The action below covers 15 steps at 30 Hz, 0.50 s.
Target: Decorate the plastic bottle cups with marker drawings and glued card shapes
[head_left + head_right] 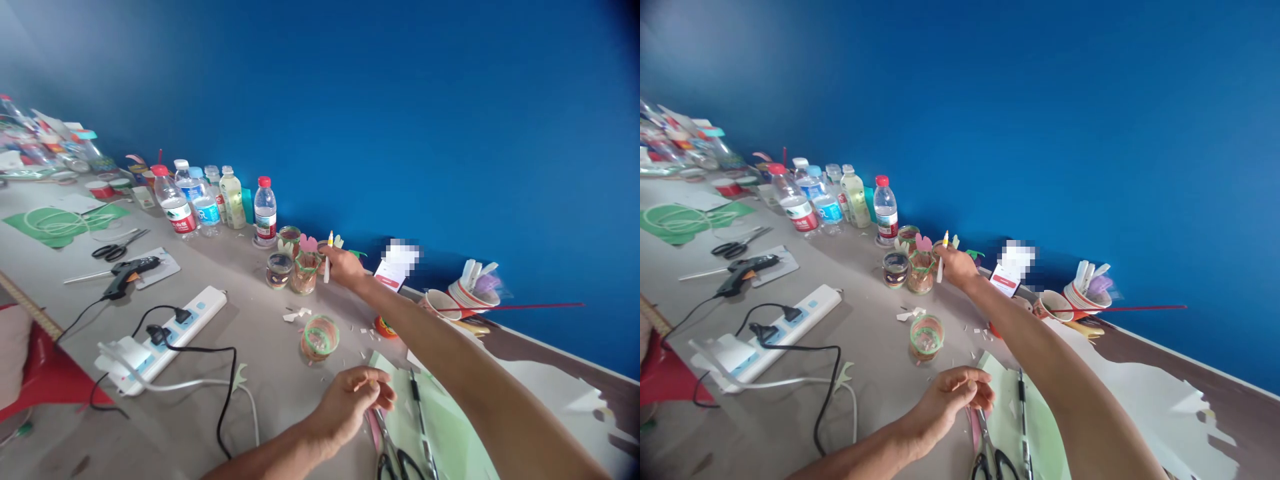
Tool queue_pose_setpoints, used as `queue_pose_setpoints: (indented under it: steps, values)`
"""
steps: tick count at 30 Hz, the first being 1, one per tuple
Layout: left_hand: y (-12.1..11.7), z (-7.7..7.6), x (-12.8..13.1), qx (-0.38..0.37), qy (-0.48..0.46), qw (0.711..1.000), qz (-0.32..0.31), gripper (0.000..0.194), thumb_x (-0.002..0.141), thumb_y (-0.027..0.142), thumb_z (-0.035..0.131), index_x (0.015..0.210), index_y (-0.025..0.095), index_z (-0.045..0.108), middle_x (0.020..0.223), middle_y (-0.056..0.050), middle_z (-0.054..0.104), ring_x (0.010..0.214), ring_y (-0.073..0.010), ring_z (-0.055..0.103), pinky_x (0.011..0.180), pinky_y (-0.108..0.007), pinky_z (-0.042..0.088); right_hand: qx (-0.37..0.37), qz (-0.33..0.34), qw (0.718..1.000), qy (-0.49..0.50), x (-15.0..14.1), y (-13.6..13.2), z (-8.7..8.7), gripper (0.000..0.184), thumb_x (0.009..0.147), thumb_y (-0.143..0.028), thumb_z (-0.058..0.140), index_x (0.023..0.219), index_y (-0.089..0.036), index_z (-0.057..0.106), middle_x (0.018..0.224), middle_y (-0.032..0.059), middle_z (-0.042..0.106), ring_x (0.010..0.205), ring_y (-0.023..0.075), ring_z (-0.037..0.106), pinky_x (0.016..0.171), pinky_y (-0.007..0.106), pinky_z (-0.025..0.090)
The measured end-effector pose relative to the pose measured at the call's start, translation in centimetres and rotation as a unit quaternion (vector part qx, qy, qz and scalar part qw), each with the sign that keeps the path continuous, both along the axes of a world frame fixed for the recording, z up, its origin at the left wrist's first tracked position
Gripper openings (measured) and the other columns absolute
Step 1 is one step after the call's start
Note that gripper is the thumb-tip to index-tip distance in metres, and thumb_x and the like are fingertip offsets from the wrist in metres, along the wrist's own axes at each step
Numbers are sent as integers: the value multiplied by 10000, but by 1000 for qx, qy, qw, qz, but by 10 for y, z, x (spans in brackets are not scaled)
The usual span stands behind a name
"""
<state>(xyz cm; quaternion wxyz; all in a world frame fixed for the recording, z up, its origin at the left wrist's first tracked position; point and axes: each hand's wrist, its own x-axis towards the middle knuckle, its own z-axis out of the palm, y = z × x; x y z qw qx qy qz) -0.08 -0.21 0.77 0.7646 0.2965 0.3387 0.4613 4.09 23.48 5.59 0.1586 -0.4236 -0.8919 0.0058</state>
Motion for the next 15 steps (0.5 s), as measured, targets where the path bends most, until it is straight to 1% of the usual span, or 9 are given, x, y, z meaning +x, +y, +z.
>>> queue_pose_setpoints:
  steps: [4, 7, 11, 15]
  values:
    - [0, 0, -1, 5, 7, 1000, -4, 653, 639, 636, 782, 997, 92, 725, 847, -114, 715, 744, -194, 648, 862, -416, 473, 12, -9, 1000, 24, 2, 0, -2, 264, 876, -278, 570, 1122, -226, 649, 1090, 89, 726, 898, 236, 687, 712, 281, 485]
    - [0, 2, -2, 9, 17, 1000, -11, 664, 649, 633, 777, 1027, 90, 713, 870, -119, 714, 767, -201, 653, 881, -426, 470, 24, -7, 999, 44, 7, -2, 4, 254, 867, -260, 554, 1094, -220, 662, 1042, 91, 732, 876, 244, 685, 706, 289, 482]
    - [-1, 5, -3, 17, 21, 999, -17, 635, 667, 625, 768, 1021, 102, 705, 879, -120, 714, 793, -214, 660, 897, -433, 466, 41, 7, 996, 79, 19, -3, 23, 309, 842, -159, 505, 1106, -204, 658, 1018, 95, 731, 891, 239, 679, 735, 295, 484]
    - [-1, 7, -4, 14, 9, 1000, -16, 609, 656, 608, 787, 998, 111, 706, 866, -110, 715, 779, -210, 663, 895, -427, 460, 56, 27, 990, 125, 37, -11, 52, 327, 828, -125, 484, 1111, -181, 639, 1036, 97, 722, 902, 212, 678, 770, 292, 497]
